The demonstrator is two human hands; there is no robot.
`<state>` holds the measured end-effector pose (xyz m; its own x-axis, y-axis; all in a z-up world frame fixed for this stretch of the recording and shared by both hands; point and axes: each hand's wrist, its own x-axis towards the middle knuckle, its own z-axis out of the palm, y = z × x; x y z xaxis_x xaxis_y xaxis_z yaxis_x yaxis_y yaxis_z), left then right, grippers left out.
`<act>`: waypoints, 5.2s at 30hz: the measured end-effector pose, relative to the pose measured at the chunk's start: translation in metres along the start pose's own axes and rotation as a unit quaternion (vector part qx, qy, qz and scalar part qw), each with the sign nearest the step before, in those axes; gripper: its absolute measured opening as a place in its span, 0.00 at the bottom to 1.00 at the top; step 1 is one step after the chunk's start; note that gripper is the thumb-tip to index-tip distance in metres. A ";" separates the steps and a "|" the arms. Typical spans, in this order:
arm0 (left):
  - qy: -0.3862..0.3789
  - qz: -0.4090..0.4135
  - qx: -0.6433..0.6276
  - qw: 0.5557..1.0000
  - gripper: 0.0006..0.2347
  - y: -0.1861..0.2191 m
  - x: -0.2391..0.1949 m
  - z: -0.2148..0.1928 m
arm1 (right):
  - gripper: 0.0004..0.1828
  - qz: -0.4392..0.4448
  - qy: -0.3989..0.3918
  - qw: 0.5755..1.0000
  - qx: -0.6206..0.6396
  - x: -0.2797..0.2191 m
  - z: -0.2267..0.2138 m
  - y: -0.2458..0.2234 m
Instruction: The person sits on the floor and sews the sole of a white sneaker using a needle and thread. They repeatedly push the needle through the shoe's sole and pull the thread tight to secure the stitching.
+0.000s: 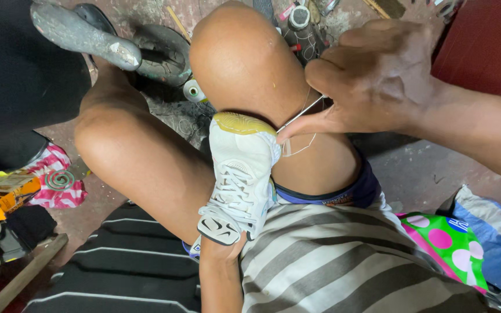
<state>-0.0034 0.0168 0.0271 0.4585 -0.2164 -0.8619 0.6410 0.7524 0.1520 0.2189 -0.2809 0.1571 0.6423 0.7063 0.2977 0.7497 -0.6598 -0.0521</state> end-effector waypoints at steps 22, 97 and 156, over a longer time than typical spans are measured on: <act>0.071 0.604 0.657 0.446 0.16 0.057 -0.086 0.177 | 0.39 0.085 -0.028 0.974 0.207 -0.024 -0.001 0.013; -0.142 0.502 0.577 0.628 0.39 0.050 -0.045 0.207 | 0.18 0.283 -0.202 0.925 0.155 -0.088 0.005 -0.023; 0.264 0.412 0.552 0.675 0.13 -0.035 -0.079 0.066 | 0.28 0.290 0.028 0.816 0.499 -0.028 0.033 -0.059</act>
<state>-0.0219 -0.0331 0.1220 0.8432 0.4638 -0.2720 0.5036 -0.5039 0.7018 0.1619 -0.2534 0.1201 0.9480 0.3181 -0.0114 0.0963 -0.3206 -0.9423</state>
